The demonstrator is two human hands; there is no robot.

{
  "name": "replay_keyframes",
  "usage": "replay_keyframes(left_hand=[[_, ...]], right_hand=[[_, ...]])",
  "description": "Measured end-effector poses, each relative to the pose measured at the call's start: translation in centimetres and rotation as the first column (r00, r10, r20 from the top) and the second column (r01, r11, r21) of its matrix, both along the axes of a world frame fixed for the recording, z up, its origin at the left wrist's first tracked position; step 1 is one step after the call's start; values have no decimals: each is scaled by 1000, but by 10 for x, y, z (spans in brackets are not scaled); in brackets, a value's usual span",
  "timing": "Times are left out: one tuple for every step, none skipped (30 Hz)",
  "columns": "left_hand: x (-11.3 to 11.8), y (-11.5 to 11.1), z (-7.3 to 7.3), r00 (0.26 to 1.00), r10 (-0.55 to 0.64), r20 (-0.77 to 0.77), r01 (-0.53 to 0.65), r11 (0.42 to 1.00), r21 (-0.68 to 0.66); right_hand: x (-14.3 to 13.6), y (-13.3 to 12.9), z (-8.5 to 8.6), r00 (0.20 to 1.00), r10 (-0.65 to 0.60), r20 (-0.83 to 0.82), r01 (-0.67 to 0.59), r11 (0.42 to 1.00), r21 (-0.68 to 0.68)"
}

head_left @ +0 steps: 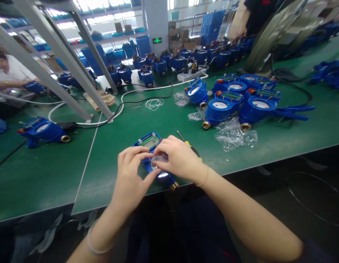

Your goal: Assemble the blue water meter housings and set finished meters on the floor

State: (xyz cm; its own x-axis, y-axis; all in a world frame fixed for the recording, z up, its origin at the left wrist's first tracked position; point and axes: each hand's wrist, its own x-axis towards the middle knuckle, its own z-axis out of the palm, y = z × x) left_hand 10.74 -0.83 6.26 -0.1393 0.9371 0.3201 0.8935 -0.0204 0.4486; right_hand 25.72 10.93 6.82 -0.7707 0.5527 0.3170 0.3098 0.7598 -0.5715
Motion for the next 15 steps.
replay_keyframes(left_hand=[[8,-7,-14,985,136,103,-144,987,74],[17,-13,-29,949,209,235,-239,965,109],[26,-17,-44,911,219,349,-265,960,90],[35,-18,-57,876,222,427,-269,962,53],[43,-18,-68,850,236,472,-273,962,10],[51,-15,-76,834,261,485,-284,958,-27],[56,-11,-82,828,294,478,-309,950,-50],[60,-7,-85,826,326,460,-338,939,-59],[62,-2,-86,828,347,440,-362,931,-54],[62,3,-87,831,356,427,-376,926,-39],[61,6,-87,834,350,426,-382,924,-12],[60,8,-87,836,336,434,-384,923,25],[58,9,-87,835,322,445,-391,918,70],[56,9,-88,835,306,458,-400,909,120],[54,8,-89,834,292,468,-407,898,166]], right_hand=[[-5,2,-1,999,-11,32,11,1000,-8],[-8,3,-1,998,-24,55,25,1000,-14],[-9,4,-2,997,-33,71,34,999,-16],[-10,4,-3,996,-40,83,42,999,-16],[-11,4,-3,995,-47,92,49,999,-17],[-11,4,-3,994,-50,100,53,998,-21],[-12,4,-3,993,-54,106,57,998,-28],[-13,3,-2,992,-61,111,66,997,-35],[-15,3,-2,991,-73,115,78,996,-39],[-16,2,-1,989,-87,121,92,995,-39],[-18,0,0,986,-104,128,109,994,-31],[-20,-1,1,983,-122,139,125,992,-17],[-22,-3,3,978,-140,153,142,990,2],[-24,-5,4,973,-157,169,155,988,22],[-26,-6,5,967,-174,187,169,985,43]])
